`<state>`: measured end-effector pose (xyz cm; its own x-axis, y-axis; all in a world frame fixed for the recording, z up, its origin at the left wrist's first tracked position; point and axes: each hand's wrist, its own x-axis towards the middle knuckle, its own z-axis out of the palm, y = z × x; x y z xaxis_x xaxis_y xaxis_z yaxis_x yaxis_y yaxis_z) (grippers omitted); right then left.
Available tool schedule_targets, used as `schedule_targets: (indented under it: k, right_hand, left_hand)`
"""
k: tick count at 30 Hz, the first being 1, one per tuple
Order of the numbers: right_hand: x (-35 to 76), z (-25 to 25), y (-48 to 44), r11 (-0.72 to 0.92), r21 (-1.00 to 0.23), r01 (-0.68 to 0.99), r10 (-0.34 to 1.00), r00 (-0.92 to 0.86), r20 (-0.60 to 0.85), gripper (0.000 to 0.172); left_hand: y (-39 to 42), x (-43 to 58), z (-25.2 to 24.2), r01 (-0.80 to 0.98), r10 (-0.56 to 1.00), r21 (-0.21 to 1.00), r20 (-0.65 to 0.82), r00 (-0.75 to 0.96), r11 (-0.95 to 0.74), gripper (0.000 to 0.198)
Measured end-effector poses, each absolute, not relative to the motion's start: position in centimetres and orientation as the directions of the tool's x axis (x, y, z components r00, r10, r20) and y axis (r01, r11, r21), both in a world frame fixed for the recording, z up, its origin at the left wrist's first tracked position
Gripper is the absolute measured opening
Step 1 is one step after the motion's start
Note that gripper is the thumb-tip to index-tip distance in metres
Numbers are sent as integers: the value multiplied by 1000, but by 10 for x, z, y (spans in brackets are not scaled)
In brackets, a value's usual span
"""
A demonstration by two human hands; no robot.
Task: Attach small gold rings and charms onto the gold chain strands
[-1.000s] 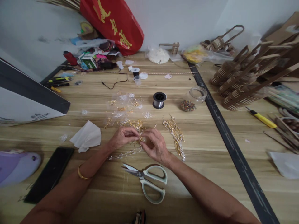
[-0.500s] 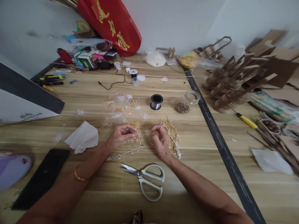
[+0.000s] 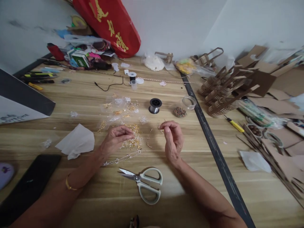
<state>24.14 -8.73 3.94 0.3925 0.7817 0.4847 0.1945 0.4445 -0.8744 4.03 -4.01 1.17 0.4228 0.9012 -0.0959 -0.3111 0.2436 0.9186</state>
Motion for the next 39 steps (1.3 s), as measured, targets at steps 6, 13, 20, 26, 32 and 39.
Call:
schedule_targets:
  k: [6,13,20,26,32,39]
  right_hand:
    - [237,51,-104,399,-899,181,878,207,432,15]
    - [226,53,-113,251,-918,309,951,-255,174,22]
    - [232,46,-102,187,-919,346,960,-265,95,14]
    - [234,50,-100,153,-952,263,964,-252,85,13]
    - [237,60,-100,41,-999,16,991,-124,39,18]
    - [249,64,-90,59,-998,38,988,-148,53,23]
  left_hand:
    - [-46,39,26,-302,849,920,-58,525,250,19]
    - [-50,41,27,-232,849,962,1,528,143,16]
    - [-51,45,30,-205,871,969,-18,491,135,19]
    - [-52,45,32,-139,854,985,-14,521,100,20]
    - [-60,51,31,-152,705,963,-52,708,223,33]
    - [-63,51,34,-55,714,982,-94,694,182,22]
